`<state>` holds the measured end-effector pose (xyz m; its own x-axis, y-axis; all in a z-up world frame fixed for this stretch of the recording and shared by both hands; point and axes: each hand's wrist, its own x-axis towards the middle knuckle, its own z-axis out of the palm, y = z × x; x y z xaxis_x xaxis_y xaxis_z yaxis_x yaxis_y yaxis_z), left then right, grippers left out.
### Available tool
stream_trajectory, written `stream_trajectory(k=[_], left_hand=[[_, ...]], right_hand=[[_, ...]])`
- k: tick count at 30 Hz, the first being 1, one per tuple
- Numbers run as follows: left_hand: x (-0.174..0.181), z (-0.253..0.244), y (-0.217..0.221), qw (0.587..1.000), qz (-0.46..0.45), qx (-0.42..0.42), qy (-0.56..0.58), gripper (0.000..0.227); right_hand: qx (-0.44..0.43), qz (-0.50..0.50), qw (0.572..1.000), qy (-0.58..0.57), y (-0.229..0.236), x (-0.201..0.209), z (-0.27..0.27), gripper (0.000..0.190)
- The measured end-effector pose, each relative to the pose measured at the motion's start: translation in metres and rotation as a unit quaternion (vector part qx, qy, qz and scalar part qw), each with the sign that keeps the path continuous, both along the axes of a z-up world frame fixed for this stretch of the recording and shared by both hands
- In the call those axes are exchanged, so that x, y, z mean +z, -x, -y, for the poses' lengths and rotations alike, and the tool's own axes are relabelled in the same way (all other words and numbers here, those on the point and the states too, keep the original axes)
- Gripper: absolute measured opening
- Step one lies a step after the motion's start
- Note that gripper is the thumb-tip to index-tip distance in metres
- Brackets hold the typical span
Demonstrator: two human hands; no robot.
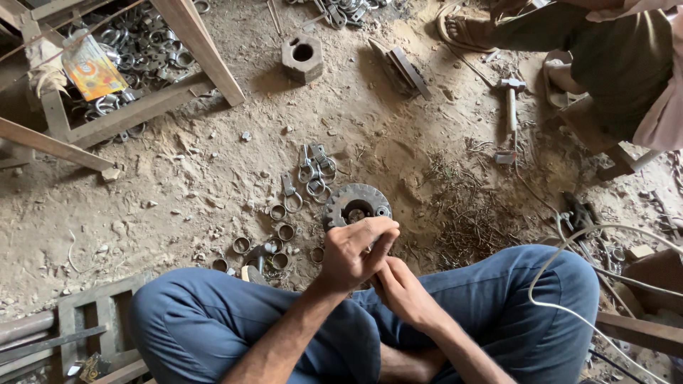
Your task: The person sits on the ground and assembles metal shackle-like components using a wrench and pliers. They tighten nuts on the shackles and place finished pieces on a nearby pile.
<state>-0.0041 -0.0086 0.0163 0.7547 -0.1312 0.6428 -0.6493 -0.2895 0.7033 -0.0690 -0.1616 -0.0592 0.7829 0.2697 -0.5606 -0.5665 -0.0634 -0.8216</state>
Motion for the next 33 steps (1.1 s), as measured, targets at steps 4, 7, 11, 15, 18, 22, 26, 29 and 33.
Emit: stream_trajectory(k=[4, 7, 11, 15, 18, 22, 26, 29, 33], left_hand=[[-0.009, -0.003, -0.001, 0.999, -0.024, 0.026, -0.001, 0.016], [-0.013, -0.002, -0.006, 0.998, -0.041, 0.041, 0.006, 0.016], [-0.012, -0.003, -0.007, 0.997, -0.052, 0.065, 0.003, 0.016], [-0.006, -0.002, -0.005, 0.997, -0.043, 0.064, 0.015, 0.016], [-0.003, -0.001, -0.005, 0.997, -0.067, 0.042, 0.025, 0.017], [-0.006, 0.001, -0.005, 0.997, -0.074, 0.028, 0.016, 0.019], [-0.013, 0.001, -0.007, 0.963, -0.261, 0.069, 0.011, 0.018], [-0.018, 0.000, -0.014, 0.959, -0.245, 0.029, 0.142, 0.020], [-0.020, 0.002, -0.017, 0.949, -0.214, -0.005, 0.233, 0.024]], right_hand=[[0.007, -0.025, 0.999, 0.030, 0.000, 0.010, -0.004, 0.036], [0.018, -0.034, 0.999, 0.007, -0.003, 0.016, -0.004, 0.039], [0.025, -0.015, 0.999, -0.042, -0.005, 0.019, -0.004, 0.045], [-0.015, -0.046, 0.997, -0.063, -0.006, 0.024, -0.003, 0.043], [-0.001, -0.068, 0.992, -0.103, -0.009, 0.027, -0.002, 0.046], [-0.001, -0.052, 0.992, -0.113, -0.009, 0.029, 0.000, 0.046], [0.011, -0.015, 0.997, -0.078, -0.009, 0.029, 0.000, 0.047], [-0.002, 0.014, 0.998, -0.061, -0.011, 0.031, -0.003, 0.048], [0.016, 0.128, 0.992, 0.009, -0.012, 0.037, -0.006, 0.050]])
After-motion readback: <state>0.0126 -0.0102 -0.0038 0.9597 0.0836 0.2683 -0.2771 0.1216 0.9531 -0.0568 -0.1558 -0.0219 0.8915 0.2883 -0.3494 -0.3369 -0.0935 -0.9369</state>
